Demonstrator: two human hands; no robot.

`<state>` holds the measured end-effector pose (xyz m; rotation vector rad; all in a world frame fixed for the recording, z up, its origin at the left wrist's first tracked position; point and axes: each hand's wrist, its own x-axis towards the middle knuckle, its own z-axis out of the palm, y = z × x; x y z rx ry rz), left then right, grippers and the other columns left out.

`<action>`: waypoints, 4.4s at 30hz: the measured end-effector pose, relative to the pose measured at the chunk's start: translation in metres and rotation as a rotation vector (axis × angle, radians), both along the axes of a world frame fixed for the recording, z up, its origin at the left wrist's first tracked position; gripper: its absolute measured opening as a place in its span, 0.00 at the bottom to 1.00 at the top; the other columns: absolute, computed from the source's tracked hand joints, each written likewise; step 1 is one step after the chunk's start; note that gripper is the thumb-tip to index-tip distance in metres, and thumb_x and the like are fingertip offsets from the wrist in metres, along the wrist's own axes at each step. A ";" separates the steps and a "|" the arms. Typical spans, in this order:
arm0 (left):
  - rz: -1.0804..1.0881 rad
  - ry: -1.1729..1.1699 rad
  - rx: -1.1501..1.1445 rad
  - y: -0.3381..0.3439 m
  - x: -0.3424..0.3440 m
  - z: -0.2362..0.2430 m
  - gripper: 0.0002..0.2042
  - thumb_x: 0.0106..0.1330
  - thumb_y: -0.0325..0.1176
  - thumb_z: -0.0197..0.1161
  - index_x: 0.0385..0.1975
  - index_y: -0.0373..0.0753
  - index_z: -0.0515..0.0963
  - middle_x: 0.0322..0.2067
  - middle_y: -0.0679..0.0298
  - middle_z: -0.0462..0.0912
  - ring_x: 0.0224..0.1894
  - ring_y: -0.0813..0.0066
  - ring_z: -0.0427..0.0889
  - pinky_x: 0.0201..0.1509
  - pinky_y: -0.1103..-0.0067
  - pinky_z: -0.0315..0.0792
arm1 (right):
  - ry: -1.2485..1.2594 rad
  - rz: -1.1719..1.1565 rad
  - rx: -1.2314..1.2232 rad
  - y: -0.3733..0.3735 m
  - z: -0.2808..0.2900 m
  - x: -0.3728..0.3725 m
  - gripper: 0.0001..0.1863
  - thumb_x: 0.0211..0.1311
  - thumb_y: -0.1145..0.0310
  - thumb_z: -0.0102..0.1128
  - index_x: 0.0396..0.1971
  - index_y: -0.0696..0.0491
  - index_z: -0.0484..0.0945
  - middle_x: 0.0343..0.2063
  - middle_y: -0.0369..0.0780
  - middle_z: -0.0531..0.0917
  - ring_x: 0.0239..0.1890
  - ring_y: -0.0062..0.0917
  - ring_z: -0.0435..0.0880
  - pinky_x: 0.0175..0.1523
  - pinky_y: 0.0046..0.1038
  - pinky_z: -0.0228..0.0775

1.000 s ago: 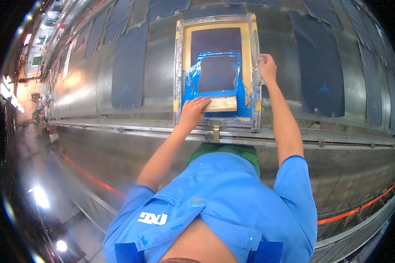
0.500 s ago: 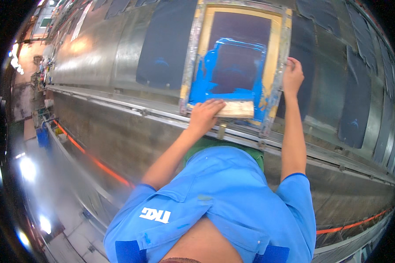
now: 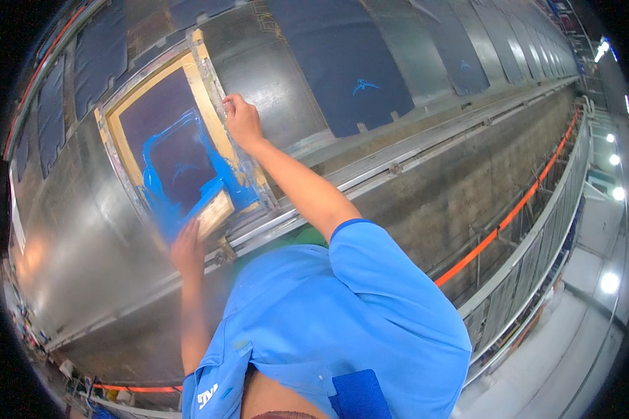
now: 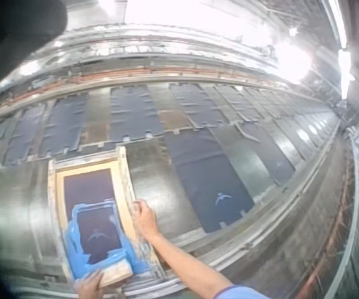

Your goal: The person uses a squeegee to spread blue ink across a screen printing frame placed over a dark fabric on a conveyor. They repeatedly pull the squeegee across the screen to transfer ink, then walk to a nearby table to reload ink from a container before returning to continue printing.

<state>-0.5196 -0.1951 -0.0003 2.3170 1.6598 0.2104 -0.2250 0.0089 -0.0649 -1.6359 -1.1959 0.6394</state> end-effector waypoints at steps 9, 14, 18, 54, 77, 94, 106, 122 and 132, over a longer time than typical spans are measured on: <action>-0.158 -0.049 0.084 -0.023 -0.036 -0.018 0.30 0.48 0.21 0.66 0.57 0.50 0.81 0.57 0.70 0.84 0.59 0.66 0.81 0.52 0.68 0.70 | -0.150 -0.027 -0.134 0.000 -0.016 -0.004 0.11 0.72 0.63 0.56 0.45 0.52 0.82 0.25 0.50 0.84 0.28 0.43 0.84 0.36 0.41 0.73; -0.110 -0.019 0.189 0.040 -0.023 -0.024 0.27 0.51 0.23 0.67 0.54 0.51 0.82 0.56 0.71 0.84 0.58 0.69 0.81 0.46 0.70 0.70 | -0.416 0.094 -0.247 -0.001 -0.004 0.008 0.14 0.69 0.59 0.60 0.50 0.47 0.83 0.38 0.45 0.85 0.40 0.36 0.82 0.44 0.38 0.73; -0.011 -0.076 0.148 0.131 -0.021 -0.018 0.24 0.54 0.24 0.68 0.53 0.53 0.83 0.53 0.69 0.86 0.52 0.67 0.85 0.52 0.70 0.74 | -0.790 0.400 -0.137 -0.001 0.066 -0.007 0.20 0.64 0.54 0.65 0.53 0.45 0.83 0.52 0.38 0.81 0.55 0.34 0.76 0.56 0.40 0.69; -0.082 -0.118 0.102 0.081 -0.028 -0.008 0.23 0.51 0.20 0.64 0.49 0.48 0.83 0.47 0.69 0.88 0.52 0.72 0.84 0.50 0.69 0.70 | -0.602 0.659 -0.106 -0.129 0.067 -0.072 0.23 0.45 0.71 0.72 0.47 0.48 0.83 0.47 0.34 0.85 0.46 0.31 0.80 0.49 0.36 0.69; -0.102 -0.096 0.009 0.076 -0.025 -0.006 0.24 0.50 0.19 0.61 0.49 0.47 0.83 0.51 0.68 0.87 0.54 0.71 0.83 0.48 0.68 0.68 | -0.537 0.655 -0.131 -0.139 0.056 -0.067 0.24 0.45 0.72 0.72 0.47 0.50 0.83 0.49 0.35 0.85 0.46 0.32 0.81 0.49 0.36 0.72; 0.040 0.157 -0.114 0.072 -0.008 -0.008 0.26 0.50 0.19 0.62 0.52 0.49 0.82 0.54 0.67 0.82 0.58 0.59 0.77 0.61 0.63 0.64 | -0.365 -0.090 -0.416 -0.233 0.024 0.216 0.10 0.67 0.63 0.64 0.42 0.52 0.83 0.28 0.37 0.81 0.32 0.32 0.78 0.43 0.34 0.68; 0.046 0.254 -0.133 0.088 0.014 0.010 0.22 0.52 0.20 0.63 0.50 0.41 0.83 0.50 0.59 0.84 0.53 0.53 0.77 0.61 0.62 0.67 | -0.535 0.115 -0.397 -0.243 0.005 0.222 0.08 0.59 0.62 0.70 0.28 0.46 0.79 0.25 0.30 0.78 0.30 0.24 0.77 0.39 0.31 0.59; 0.081 0.307 -0.413 0.107 0.034 0.027 0.17 0.63 0.28 0.62 0.53 0.39 0.81 0.55 0.59 0.82 0.57 0.55 0.76 0.64 0.63 0.65 | -0.511 0.199 -0.494 -0.236 0.007 0.234 0.09 0.54 0.58 0.75 0.27 0.41 0.81 0.22 0.25 0.75 0.25 0.17 0.73 0.40 0.26 0.56; 0.140 0.326 -0.386 0.096 0.012 0.025 0.18 0.61 0.24 0.63 0.52 0.37 0.81 0.54 0.58 0.82 0.57 0.55 0.77 0.64 0.63 0.66 | -0.503 0.210 -0.473 -0.240 0.006 0.233 0.09 0.53 0.59 0.75 0.27 0.41 0.81 0.24 0.25 0.77 0.26 0.18 0.74 0.40 0.26 0.58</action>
